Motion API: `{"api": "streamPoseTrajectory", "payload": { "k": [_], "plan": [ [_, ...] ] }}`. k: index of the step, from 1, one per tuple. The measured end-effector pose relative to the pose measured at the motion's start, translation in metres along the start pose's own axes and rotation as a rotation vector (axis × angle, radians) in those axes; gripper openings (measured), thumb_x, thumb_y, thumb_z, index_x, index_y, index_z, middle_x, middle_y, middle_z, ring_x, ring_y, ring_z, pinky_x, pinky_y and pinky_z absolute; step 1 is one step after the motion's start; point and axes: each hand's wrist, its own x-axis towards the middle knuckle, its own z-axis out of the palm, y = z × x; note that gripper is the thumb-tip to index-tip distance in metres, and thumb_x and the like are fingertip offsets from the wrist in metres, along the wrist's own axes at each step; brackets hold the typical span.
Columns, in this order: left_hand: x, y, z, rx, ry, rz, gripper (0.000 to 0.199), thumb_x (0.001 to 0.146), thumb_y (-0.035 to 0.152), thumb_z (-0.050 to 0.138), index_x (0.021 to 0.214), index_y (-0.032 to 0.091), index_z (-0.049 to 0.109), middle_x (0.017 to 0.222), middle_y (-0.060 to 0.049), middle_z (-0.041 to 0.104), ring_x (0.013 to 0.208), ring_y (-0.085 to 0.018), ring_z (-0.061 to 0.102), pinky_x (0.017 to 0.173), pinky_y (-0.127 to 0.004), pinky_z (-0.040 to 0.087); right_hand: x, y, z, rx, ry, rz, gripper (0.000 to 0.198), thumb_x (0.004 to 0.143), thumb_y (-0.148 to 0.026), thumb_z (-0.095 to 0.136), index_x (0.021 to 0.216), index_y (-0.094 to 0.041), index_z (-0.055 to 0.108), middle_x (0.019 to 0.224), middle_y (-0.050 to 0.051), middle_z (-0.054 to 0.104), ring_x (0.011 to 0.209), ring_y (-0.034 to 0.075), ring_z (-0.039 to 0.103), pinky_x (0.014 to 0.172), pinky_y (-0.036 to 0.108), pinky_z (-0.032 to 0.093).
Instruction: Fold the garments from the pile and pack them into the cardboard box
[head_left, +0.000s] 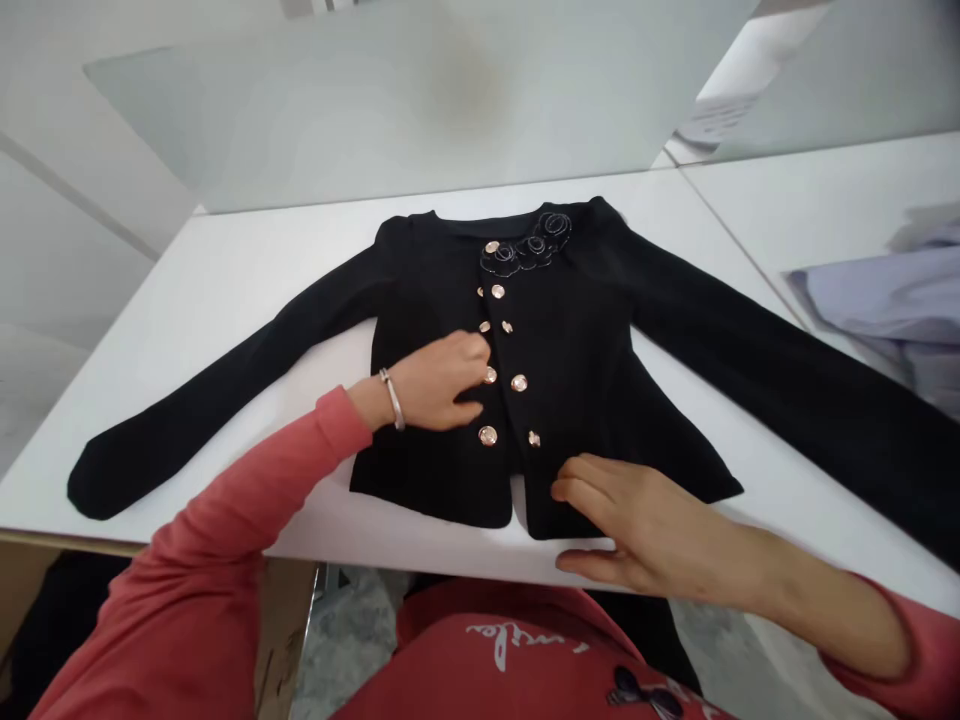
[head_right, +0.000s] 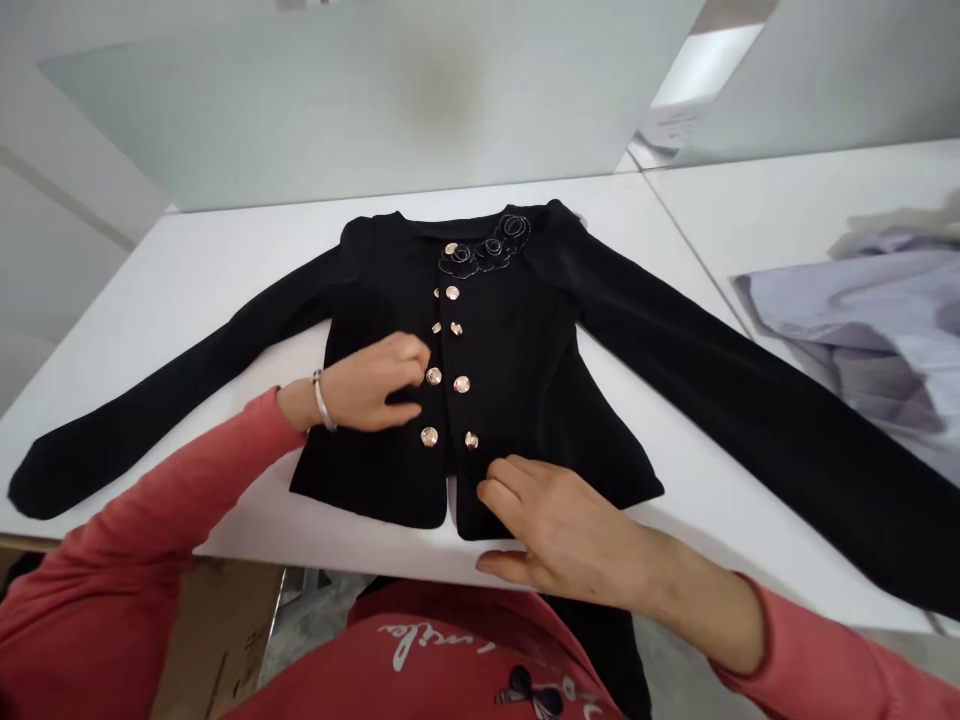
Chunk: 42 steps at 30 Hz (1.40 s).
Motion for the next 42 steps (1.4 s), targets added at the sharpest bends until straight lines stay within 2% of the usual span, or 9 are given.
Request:
{"api": "streamPoseTrajectory", "payload": {
  "k": [6,11,16,20,28,32,35,39,42],
  "plan": [
    [-0.036,0.075,0.013,0.154,-0.224,0.044,0.037,0.067,0.049,0.057,0.071,0.012,0.055,0.077,-0.008,0.052,0.073,-0.02,0.047,0.058,-0.032,0.042,-0.004,-0.013,0.028,-0.322,0.108,0.0,0.016,0.08,-0.022,0.042,0.069,-0.013,0.051,0.069,0.008,0.049,0.065,0.018,0.045,0.056,0.029,0.038],
    [-0.045,0.101,0.025,0.312,-0.195,-0.014,0.015,0.077,0.024,0.047,0.075,0.011,0.055,0.078,-0.009,0.053,0.076,-0.021,0.049,0.056,-0.031,0.043,-0.006,-0.014,0.03,-0.365,0.195,0.011,0.016,0.078,-0.011,0.039,0.065,-0.014,0.048,0.064,0.006,0.048,0.06,0.016,0.045,0.054,0.027,0.036],
    [-0.052,0.102,0.032,0.371,-0.126,-0.038,0.022,0.081,0.009,0.033,0.075,0.011,0.054,0.078,-0.01,0.056,0.074,-0.02,0.052,0.054,-0.029,0.044,-0.008,-0.013,-0.005,-0.03,0.309,0.137,0.008,0.078,-0.014,0.038,0.075,-0.016,0.045,0.066,0.001,0.049,0.057,0.01,0.046,0.052,0.02,0.036],
    [-0.052,0.101,0.032,0.365,0.013,-0.073,0.021,0.081,0.011,0.033,0.073,0.01,0.053,0.077,-0.01,0.056,0.072,-0.018,0.052,0.058,-0.028,0.046,0.001,-0.022,-0.023,0.015,0.293,0.144,0.008,0.077,-0.015,0.038,0.072,-0.017,0.045,0.065,0.0,0.048,0.056,0.01,0.046,0.051,0.02,0.035],
    [-0.053,0.107,0.05,0.267,0.108,-0.031,0.017,0.082,0.014,0.036,0.08,0.009,0.053,0.085,-0.009,0.054,0.085,-0.017,0.051,0.077,-0.029,0.045,0.019,-0.016,0.026,0.117,0.026,0.103,0.019,0.08,-0.011,0.035,0.083,-0.014,0.054,0.078,0.005,0.056,0.07,0.012,0.051,0.064,0.024,0.042],
    [-0.058,0.104,0.052,0.203,0.149,-0.035,0.015,0.08,0.016,0.041,0.081,0.009,0.054,0.092,-0.009,0.053,0.088,-0.017,0.048,0.079,-0.027,0.044,0.007,-0.017,0.023,0.18,0.07,0.074,0.013,0.081,-0.02,0.042,0.087,-0.015,0.053,0.081,0.005,0.054,0.073,0.013,0.05,0.067,0.025,0.043],
    [-0.058,0.104,0.053,0.231,0.111,0.002,0.019,0.084,0.015,0.037,0.077,0.013,0.055,0.089,-0.007,0.054,0.084,-0.016,0.048,0.076,-0.028,0.045,-0.001,-0.023,0.021,0.034,0.05,0.039,0.014,0.076,-0.025,0.05,0.083,-0.013,0.053,0.082,0.008,0.052,0.077,0.017,0.048,0.066,0.029,0.043],
    [-0.057,0.106,0.053,0.269,0.086,0.015,0.022,0.086,0.017,0.035,0.078,0.014,0.055,0.085,-0.007,0.054,0.084,-0.016,0.048,0.074,-0.029,0.045,-0.002,-0.027,0.029,-0.176,0.061,-0.014,0.017,0.079,-0.016,0.04,0.069,-0.012,0.053,0.075,0.009,0.052,0.07,0.017,0.045,0.061,0.03,0.041],
    [-0.058,0.107,0.052,0.28,0.115,0.01,0.021,0.086,0.016,0.035,0.079,0.013,0.055,0.086,-0.007,0.053,0.083,-0.015,0.048,0.073,-0.027,0.044,0.001,-0.029,0.028,-0.112,0.149,0.008,0.022,0.08,-0.01,0.033,0.067,-0.012,0.051,0.068,0.007,0.05,0.064,0.014,0.043,0.058,0.026,0.039]
  ]
}}
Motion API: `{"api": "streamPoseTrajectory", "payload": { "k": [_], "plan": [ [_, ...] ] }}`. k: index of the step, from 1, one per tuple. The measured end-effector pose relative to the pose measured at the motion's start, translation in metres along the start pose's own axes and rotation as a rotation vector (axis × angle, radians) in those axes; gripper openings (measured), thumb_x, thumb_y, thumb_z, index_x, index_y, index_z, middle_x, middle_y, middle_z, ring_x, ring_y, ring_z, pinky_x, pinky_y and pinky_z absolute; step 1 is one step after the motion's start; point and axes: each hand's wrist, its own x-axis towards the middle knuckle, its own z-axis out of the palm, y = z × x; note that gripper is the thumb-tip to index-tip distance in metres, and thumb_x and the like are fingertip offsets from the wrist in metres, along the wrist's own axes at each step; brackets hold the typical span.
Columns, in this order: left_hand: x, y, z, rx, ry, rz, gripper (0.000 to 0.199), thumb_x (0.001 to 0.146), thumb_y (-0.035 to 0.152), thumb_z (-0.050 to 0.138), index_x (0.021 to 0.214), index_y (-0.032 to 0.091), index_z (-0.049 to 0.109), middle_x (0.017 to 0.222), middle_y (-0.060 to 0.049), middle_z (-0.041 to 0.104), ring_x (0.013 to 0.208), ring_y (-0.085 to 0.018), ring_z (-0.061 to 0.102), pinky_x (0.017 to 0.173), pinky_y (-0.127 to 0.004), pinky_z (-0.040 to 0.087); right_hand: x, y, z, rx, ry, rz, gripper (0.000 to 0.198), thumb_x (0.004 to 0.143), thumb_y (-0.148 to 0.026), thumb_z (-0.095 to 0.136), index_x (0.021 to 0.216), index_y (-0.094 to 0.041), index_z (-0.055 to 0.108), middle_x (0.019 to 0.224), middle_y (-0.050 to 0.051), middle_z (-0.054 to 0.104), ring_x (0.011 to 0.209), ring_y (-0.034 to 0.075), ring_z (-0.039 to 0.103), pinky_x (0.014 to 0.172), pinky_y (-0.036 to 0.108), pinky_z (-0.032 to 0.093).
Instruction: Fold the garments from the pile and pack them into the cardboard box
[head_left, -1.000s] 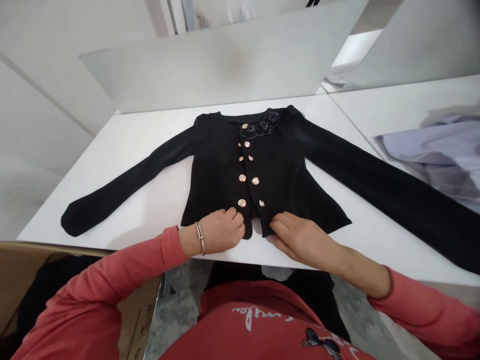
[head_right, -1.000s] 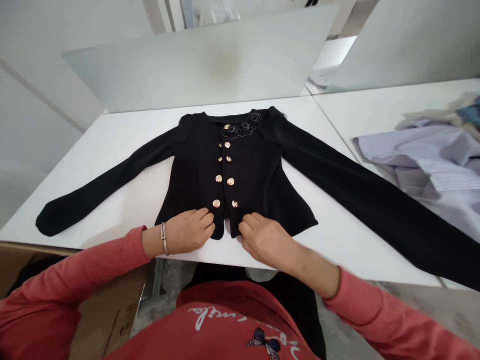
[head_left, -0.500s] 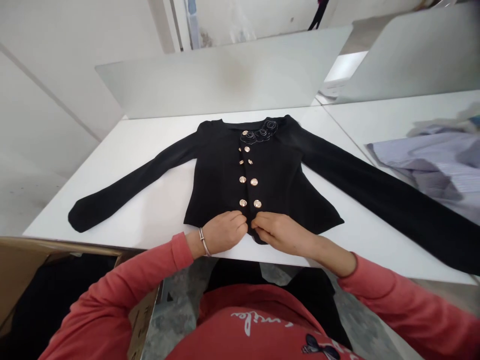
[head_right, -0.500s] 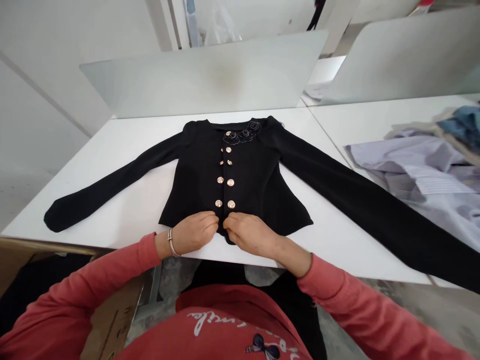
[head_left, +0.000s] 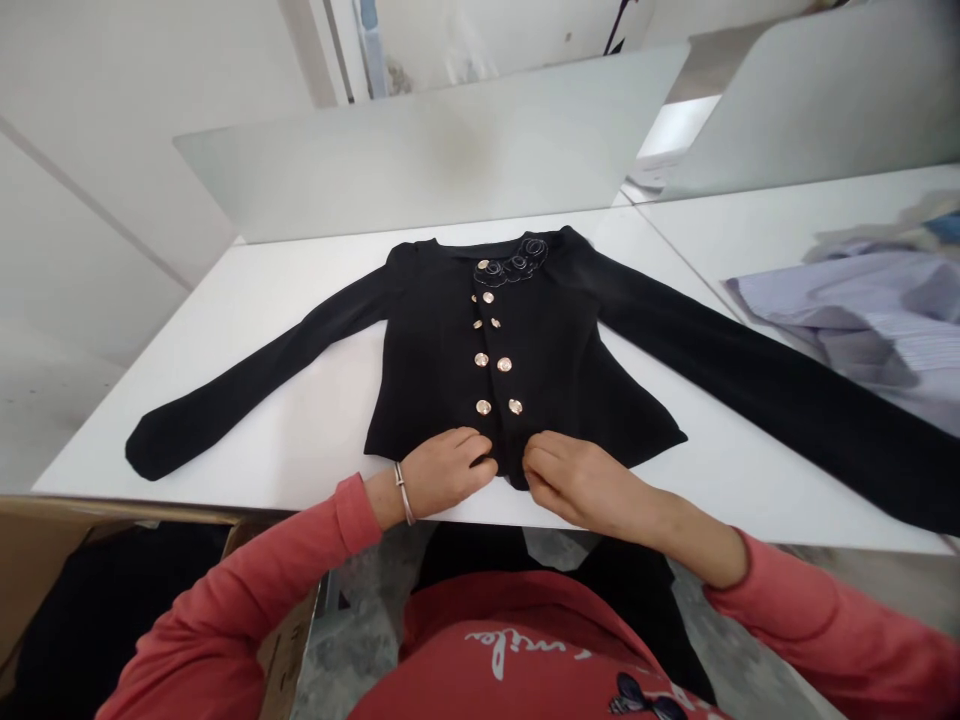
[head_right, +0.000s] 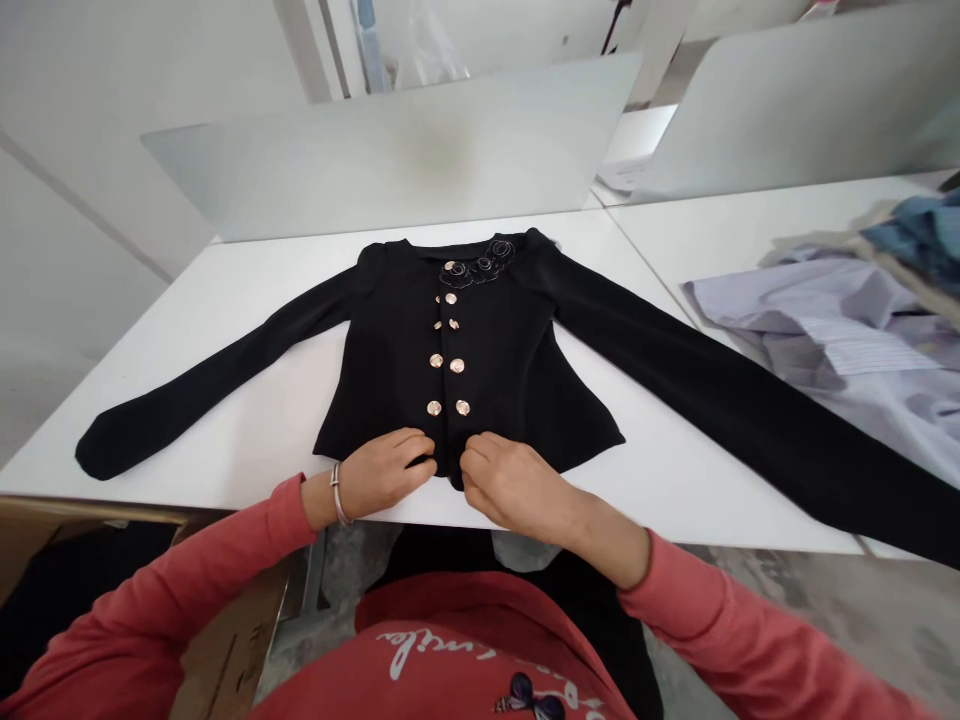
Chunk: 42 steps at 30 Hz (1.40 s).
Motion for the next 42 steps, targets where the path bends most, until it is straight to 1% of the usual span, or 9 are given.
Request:
{"api": "streamPoseTrajectory", "payload": {
  "k": [3,10,15,20,26,29,34,39,42],
  "plan": [
    [-0.001,0.0,-0.001,-0.003,0.018,-0.014,0.02,0.086,0.015,0.034,0.081,0.012,0.054,0.086,-0.006,0.052,0.081,-0.014,0.047,0.072,-0.026,0.044,0.002,-0.003,-0.005,0.063,0.005,0.064,0.016,0.077,-0.011,0.037,0.071,-0.013,0.051,0.07,0.006,0.05,0.064,0.012,0.044,0.057,0.023,0.039],
    [0.004,-0.001,0.002,0.007,-0.021,-0.026,0.018,0.085,0.014,0.034,0.079,0.011,0.051,0.091,-0.007,0.05,0.077,-0.014,0.046,0.069,-0.026,0.045,0.006,-0.006,0.002,-0.25,-0.153,0.096,0.015,0.076,-0.008,0.042,0.07,-0.012,0.055,0.074,0.008,0.052,0.068,0.018,0.046,0.055,0.027,0.037],
    [0.004,-0.002,0.0,-0.002,-0.022,0.012,0.019,0.084,0.014,0.038,0.071,0.012,0.051,0.083,-0.006,0.05,0.077,-0.014,0.045,0.069,-0.025,0.044,0.002,-0.003,-0.006,-0.119,-0.21,0.057,0.007,0.073,-0.014,0.052,0.077,-0.011,0.057,0.081,0.009,0.053,0.074,0.017,0.047,0.063,0.026,0.04],
    [0.003,-0.002,0.0,0.006,-0.02,0.04,0.022,0.086,0.016,0.036,0.072,0.013,0.053,0.078,-0.005,0.05,0.079,-0.014,0.046,0.071,-0.026,0.043,0.0,-0.002,-0.004,-0.226,-0.168,0.079,0.014,0.077,-0.009,0.042,0.072,-0.011,0.056,0.075,0.009,0.052,0.07,0.018,0.046,0.058,0.027,0.037],
    [0.0,0.0,0.002,0.044,-0.009,0.012,0.021,0.087,0.019,0.035,0.08,0.015,0.054,0.079,-0.004,0.052,0.074,-0.013,0.045,0.064,-0.026,0.04,0.0,-0.004,-0.006,-0.044,-0.151,0.129,0.011,0.077,-0.013,0.045,0.079,-0.01,0.056,0.08,0.007,0.052,0.07,0.014,0.047,0.063,0.024,0.039],
    [0.0,0.0,0.002,0.032,-0.022,0.024,0.022,0.087,0.018,0.034,0.077,0.014,0.054,0.079,-0.004,0.052,0.074,-0.013,0.045,0.065,-0.025,0.04,0.001,-0.007,-0.005,-0.148,-0.166,0.125,0.01,0.074,-0.018,0.052,0.078,-0.011,0.057,0.082,0.009,0.053,0.073,0.017,0.048,0.059,0.026,0.038],
    [0.002,0.001,0.0,0.05,-0.028,0.04,0.023,0.086,0.016,0.034,0.074,0.013,0.053,0.075,-0.004,0.052,0.07,-0.013,0.046,0.063,-0.025,0.041,0.005,-0.006,0.001,-0.306,-0.151,0.062,0.013,0.075,-0.009,0.045,0.068,-0.011,0.055,0.072,0.008,0.053,0.068,0.019,0.048,0.051,0.026,0.035],
    [0.002,0.003,0.002,0.052,-0.044,0.017,0.019,0.085,0.015,0.034,0.078,0.013,0.051,0.073,-0.004,0.052,0.069,-0.014,0.047,0.062,-0.026,0.042,0.006,-0.001,-0.011,-0.098,0.054,0.129,0.013,0.077,-0.011,0.041,0.073,-0.01,0.053,0.072,0.007,0.052,0.065,0.014,0.048,0.059,0.024,0.04],
    [0.001,0.004,0.005,0.018,-0.015,-0.09,0.016,0.085,0.02,0.035,0.087,0.012,0.049,0.072,-0.005,0.052,0.069,-0.015,0.049,0.061,-0.027,0.044,0.014,-0.005,-0.008,-0.052,0.059,0.122,0.013,0.078,-0.012,0.04,0.074,-0.009,0.053,0.073,0.007,0.052,0.066,0.014,0.049,0.061,0.025,0.042]
  ]
}}
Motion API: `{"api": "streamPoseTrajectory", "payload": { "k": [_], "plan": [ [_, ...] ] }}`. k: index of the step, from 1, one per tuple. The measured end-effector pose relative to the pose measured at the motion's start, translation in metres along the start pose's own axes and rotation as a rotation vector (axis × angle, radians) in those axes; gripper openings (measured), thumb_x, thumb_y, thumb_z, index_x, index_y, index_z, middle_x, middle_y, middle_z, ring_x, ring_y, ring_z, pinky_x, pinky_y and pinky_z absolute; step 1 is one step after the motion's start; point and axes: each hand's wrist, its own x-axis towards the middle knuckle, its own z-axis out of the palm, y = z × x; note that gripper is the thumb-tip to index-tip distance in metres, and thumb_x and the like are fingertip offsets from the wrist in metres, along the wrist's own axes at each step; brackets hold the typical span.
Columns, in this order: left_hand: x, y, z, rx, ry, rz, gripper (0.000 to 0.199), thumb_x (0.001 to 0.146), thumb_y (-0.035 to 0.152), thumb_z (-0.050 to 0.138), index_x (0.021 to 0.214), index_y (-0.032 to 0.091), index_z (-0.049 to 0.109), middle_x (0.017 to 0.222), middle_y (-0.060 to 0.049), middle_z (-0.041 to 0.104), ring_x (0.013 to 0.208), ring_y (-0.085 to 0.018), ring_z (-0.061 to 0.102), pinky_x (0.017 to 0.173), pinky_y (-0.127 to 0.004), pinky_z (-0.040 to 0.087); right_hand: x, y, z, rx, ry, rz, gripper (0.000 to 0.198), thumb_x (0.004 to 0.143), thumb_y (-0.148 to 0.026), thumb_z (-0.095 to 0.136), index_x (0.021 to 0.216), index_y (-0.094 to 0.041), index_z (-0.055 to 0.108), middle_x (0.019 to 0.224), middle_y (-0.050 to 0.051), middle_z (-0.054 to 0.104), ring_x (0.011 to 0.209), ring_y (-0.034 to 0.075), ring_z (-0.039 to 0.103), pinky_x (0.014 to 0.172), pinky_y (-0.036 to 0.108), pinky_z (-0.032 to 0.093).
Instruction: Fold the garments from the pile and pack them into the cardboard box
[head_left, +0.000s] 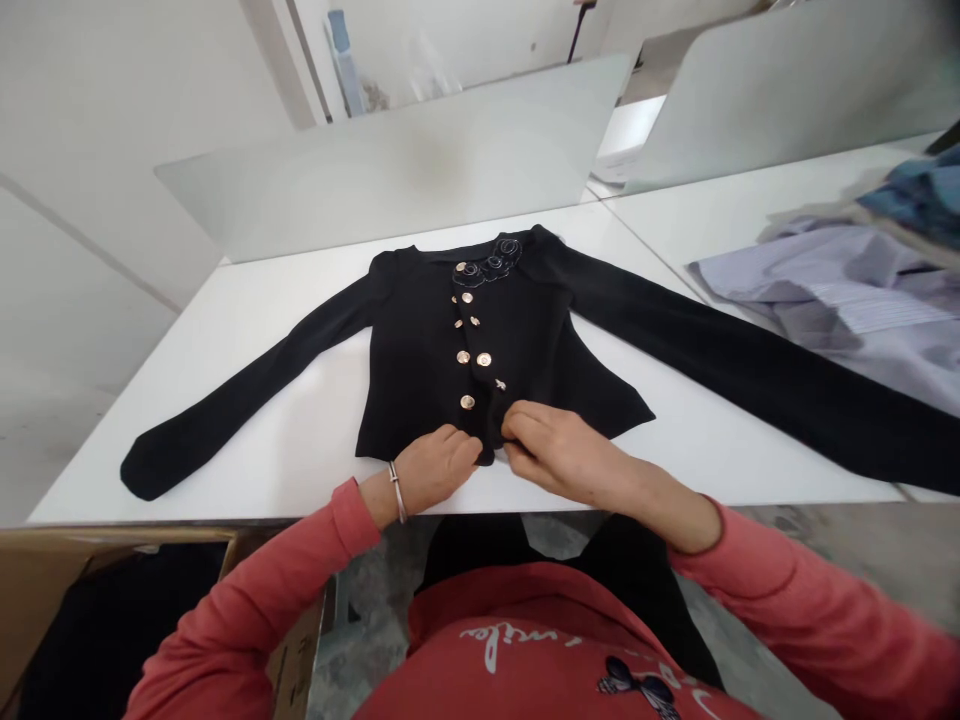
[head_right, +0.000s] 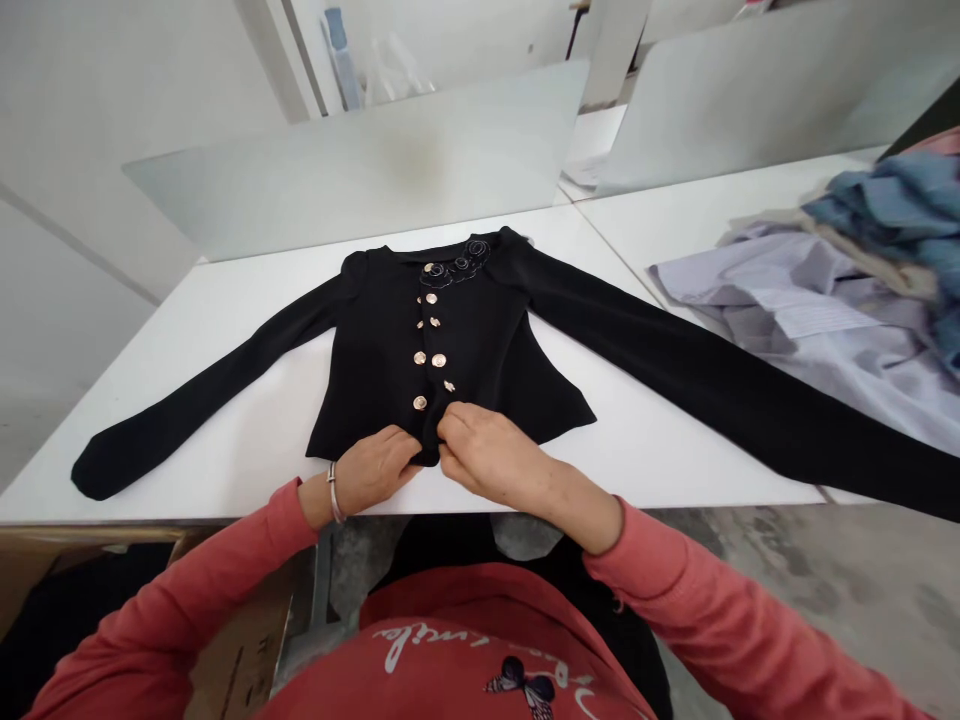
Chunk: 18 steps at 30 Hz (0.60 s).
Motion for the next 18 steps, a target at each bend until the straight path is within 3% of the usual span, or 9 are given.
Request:
{"api": "streamPoseTrajectory", "payload": {
  "k": [2,5,9,11,14,18],
  "plan": [
    [0.0,0.0,0.001,-0.016,0.025,-0.052,0.023,0.085,0.022,0.035,0.102,0.01,0.045,0.076,-0.006,0.054,0.071,-0.016,0.05,0.061,-0.028,0.044,0.004,-0.006,0.008,-0.026,-0.068,-0.017,0.014,0.078,-0.011,0.041,0.077,-0.008,0.054,0.076,0.009,0.053,0.07,0.016,0.05,0.063,0.027,0.043],
    [0.002,0.0,-0.001,0.024,0.009,0.01,0.031,0.085,0.017,0.033,0.115,0.011,0.038,0.077,-0.005,0.054,0.07,-0.016,0.05,0.061,-0.028,0.044,0.002,-0.009,0.015,0.017,-0.116,-0.022,0.017,0.08,-0.011,0.039,0.079,-0.009,0.056,0.079,0.01,0.055,0.073,0.016,0.051,0.066,0.029,0.044],
    [0.006,-0.001,-0.003,0.123,0.016,0.138,0.024,0.084,0.011,0.033,0.103,0.011,0.048,0.071,-0.004,0.052,0.064,-0.015,0.048,0.056,-0.028,0.042,-0.032,0.015,-0.001,0.229,0.105,-0.028,0.017,0.08,-0.012,0.039,0.087,-0.012,0.054,0.091,0.01,0.055,0.085,0.015,0.05,0.076,0.027,0.044],
    [0.008,-0.003,-0.005,0.119,0.048,0.118,0.019,0.084,0.012,0.034,0.094,0.011,0.051,0.069,-0.004,0.051,0.062,-0.015,0.048,0.054,-0.027,0.041,-0.058,0.035,-0.009,0.203,0.273,0.088,0.021,0.077,-0.012,0.04,0.095,-0.013,0.051,0.1,0.01,0.053,0.095,0.017,0.048,0.082,0.032,0.042],
    [0.013,-0.008,-0.012,0.008,0.144,-0.022,0.018,0.086,0.019,0.035,0.085,0.013,0.051,0.067,-0.003,0.052,0.062,-0.014,0.049,0.054,-0.026,0.042,-0.088,0.066,-0.008,0.004,0.421,0.364,0.032,0.073,-0.019,0.045,0.104,-0.012,0.047,0.108,0.014,0.05,0.102,0.024,0.044,0.085,0.041,0.039],
    [0.017,-0.016,-0.021,-0.179,0.264,-0.198,0.016,0.086,0.022,0.036,0.088,0.014,0.049,0.073,-0.003,0.055,0.067,-0.012,0.052,0.062,-0.024,0.045,-0.087,0.085,0.003,-0.097,0.413,0.667,0.027,0.073,-0.025,0.045,0.096,-0.012,0.05,0.092,0.013,0.056,0.087,0.024,0.052,0.072,0.037,0.043]
  ]
}}
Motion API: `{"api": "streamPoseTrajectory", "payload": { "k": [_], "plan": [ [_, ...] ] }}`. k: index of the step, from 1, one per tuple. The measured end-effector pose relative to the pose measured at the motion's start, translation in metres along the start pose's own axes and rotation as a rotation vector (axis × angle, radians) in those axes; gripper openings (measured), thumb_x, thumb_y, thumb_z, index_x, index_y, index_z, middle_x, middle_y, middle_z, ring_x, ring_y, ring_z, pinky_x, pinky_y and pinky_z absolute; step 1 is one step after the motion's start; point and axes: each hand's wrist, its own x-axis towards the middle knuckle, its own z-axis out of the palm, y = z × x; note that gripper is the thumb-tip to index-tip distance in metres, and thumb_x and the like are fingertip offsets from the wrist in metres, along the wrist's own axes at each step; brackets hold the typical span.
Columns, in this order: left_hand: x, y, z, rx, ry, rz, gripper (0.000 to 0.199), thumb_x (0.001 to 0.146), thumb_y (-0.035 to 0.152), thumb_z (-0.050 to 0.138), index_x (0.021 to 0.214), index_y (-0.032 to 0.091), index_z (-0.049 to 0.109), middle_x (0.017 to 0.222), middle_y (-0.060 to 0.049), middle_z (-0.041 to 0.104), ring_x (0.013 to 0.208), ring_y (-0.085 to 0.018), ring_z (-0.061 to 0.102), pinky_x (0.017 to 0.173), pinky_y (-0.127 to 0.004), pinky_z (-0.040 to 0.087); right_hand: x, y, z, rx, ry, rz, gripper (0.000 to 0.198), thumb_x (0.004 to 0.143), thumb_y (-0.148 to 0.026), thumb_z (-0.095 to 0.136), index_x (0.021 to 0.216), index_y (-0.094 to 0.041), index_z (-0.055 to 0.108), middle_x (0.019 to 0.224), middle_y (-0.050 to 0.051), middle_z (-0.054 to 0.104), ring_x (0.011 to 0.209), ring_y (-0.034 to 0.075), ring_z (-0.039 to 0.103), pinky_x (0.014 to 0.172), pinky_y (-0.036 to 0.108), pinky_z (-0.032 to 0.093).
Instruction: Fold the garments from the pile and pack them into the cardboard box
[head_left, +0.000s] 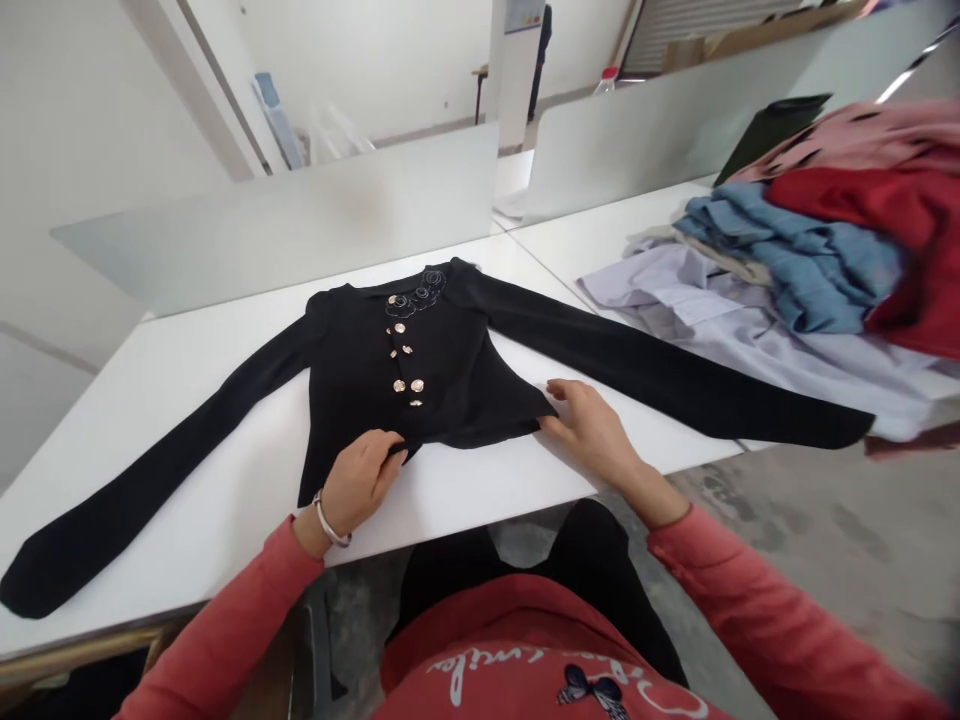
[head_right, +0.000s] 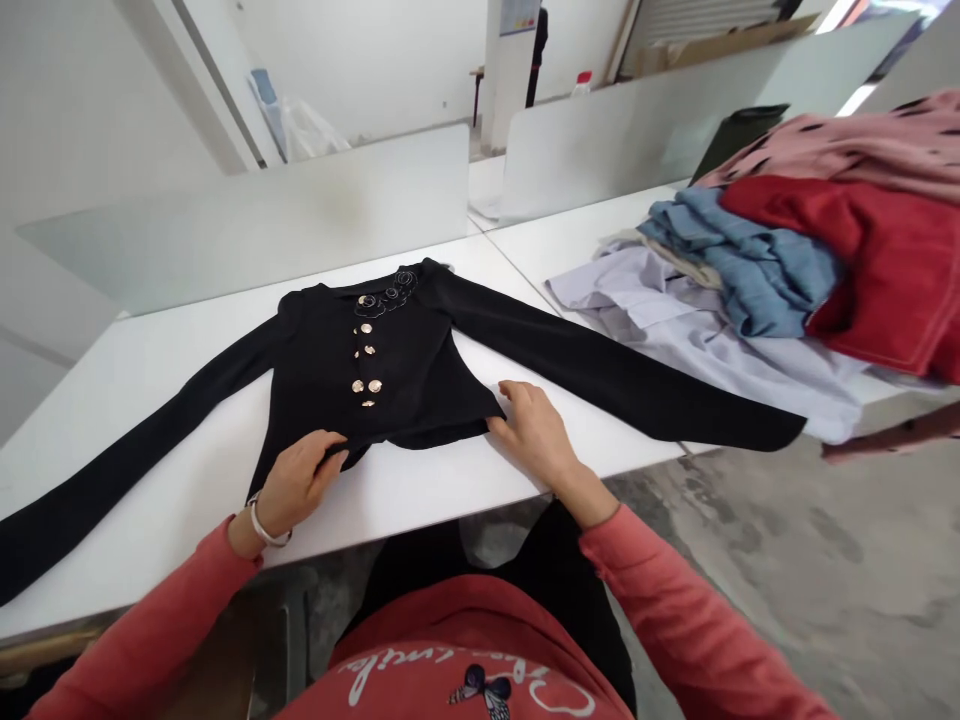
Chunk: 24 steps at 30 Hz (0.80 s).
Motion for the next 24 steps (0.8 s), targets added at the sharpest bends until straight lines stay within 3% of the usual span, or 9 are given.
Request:
{"api": "streamPoseTrajectory", "payload": {
  "k": [3,8,12,15,20,24],
  "plan": [
    [0.001,-0.003,0.002,-0.094,-0.038,-0.046,0.014,0.086,0.022,0.036,0.088,0.015,0.048,0.075,-0.003,0.054,0.069,-0.012,0.052,0.063,-0.024,0.046,0.005,-0.008,0.001,-0.052,-0.025,0.077,0.017,0.071,-0.017,0.04,0.084,-0.015,0.051,0.078,0.008,0.058,0.072,0.02,0.054,0.061,0.03,0.042],
    [-0.003,-0.006,0.013,-0.149,-0.156,0.002,0.016,0.086,0.02,0.035,0.087,0.015,0.049,0.079,-0.004,0.053,0.074,-0.013,0.051,0.067,-0.026,0.048,-0.006,-0.012,-0.007,-0.225,-0.02,0.124,0.017,0.07,-0.016,0.042,0.083,-0.015,0.052,0.076,0.007,0.058,0.071,0.021,0.054,0.057,0.028,0.038],
    [-0.001,-0.009,0.016,-0.106,-0.17,0.019,0.016,0.086,0.021,0.035,0.088,0.016,0.05,0.093,-0.008,0.052,0.088,-0.015,0.051,0.078,-0.03,0.047,-0.009,-0.015,-0.007,-0.278,0.007,0.026,0.024,0.07,-0.015,0.045,0.092,-0.013,0.054,0.086,0.009,0.057,0.079,0.021,0.051,0.064,0.029,0.039],
    [0.002,-0.01,0.017,-0.057,-0.201,0.019,0.017,0.085,0.021,0.036,0.09,0.015,0.051,0.106,-0.01,0.049,0.099,-0.017,0.048,0.085,-0.033,0.045,-0.008,-0.017,-0.006,-0.276,0.034,-0.066,0.018,0.072,-0.016,0.045,0.086,-0.013,0.056,0.086,0.01,0.057,0.081,0.021,0.049,0.069,0.029,0.039],
    [0.014,-0.004,0.008,0.062,-0.415,0.085,0.018,0.085,0.021,0.037,0.087,0.012,0.053,0.107,-0.012,0.049,0.095,-0.019,0.048,0.084,-0.035,0.044,-0.018,-0.002,-0.014,-0.285,-0.112,-0.054,0.018,0.072,-0.015,0.042,0.08,-0.013,0.058,0.079,0.009,0.058,0.078,0.022,0.05,0.068,0.031,0.04],
    [0.037,0.002,-0.013,0.053,-0.656,0.14,0.03,0.081,0.039,0.046,0.096,0.014,0.054,0.1,-0.011,0.05,0.086,-0.02,0.049,0.076,-0.035,0.045,-0.005,0.02,-0.043,0.04,-0.291,-0.194,0.025,0.076,-0.024,0.041,0.094,-0.015,0.056,0.09,0.007,0.058,0.082,0.018,0.053,0.072,0.028,0.043]
  ]
}}
